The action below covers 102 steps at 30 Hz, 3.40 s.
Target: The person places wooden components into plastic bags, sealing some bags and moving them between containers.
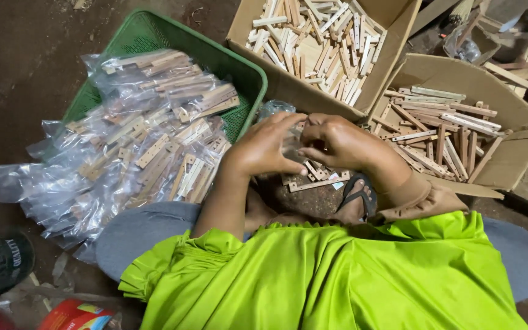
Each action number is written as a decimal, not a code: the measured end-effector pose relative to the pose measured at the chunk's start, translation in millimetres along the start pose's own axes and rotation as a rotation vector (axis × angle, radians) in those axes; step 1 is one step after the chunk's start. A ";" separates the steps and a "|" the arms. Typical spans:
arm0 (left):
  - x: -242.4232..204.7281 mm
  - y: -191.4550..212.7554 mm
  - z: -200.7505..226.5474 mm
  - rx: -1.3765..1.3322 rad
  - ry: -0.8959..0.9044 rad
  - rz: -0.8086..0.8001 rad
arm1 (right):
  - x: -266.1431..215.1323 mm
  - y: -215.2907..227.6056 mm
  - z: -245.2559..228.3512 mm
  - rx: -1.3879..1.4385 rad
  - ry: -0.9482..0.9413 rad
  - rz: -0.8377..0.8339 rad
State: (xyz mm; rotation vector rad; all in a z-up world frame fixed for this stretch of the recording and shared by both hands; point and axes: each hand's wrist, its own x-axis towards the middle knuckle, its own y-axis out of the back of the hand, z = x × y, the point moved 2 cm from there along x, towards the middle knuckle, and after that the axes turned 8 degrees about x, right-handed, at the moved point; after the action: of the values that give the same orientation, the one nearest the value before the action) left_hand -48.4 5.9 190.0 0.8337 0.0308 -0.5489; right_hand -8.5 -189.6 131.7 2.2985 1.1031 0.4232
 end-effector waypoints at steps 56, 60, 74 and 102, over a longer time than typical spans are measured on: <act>110.9 -149.4 -150.1 0.153 0.446 -0.151 | 58.2 -178.9 275.4 -0.202 -0.888 -0.153; 106.5 -139.7 -159.6 -0.010 0.361 0.018 | 71.6 -166.1 283.0 -0.136 -0.772 -0.020; 83.5 -234.5 -205.8 0.181 0.681 -0.064 | 73.7 -143.0 198.1 -0.225 -0.667 -0.120; 103.7 -278.0 -286.7 -0.089 0.456 0.704 | 44.7 -115.1 183.8 0.548 -0.365 0.477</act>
State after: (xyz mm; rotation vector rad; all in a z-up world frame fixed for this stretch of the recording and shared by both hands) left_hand -37.9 12.0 -222.4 0.8057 0.1704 0.3073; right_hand 39.2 -158.1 -82.2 2.9699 0.5196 -0.1587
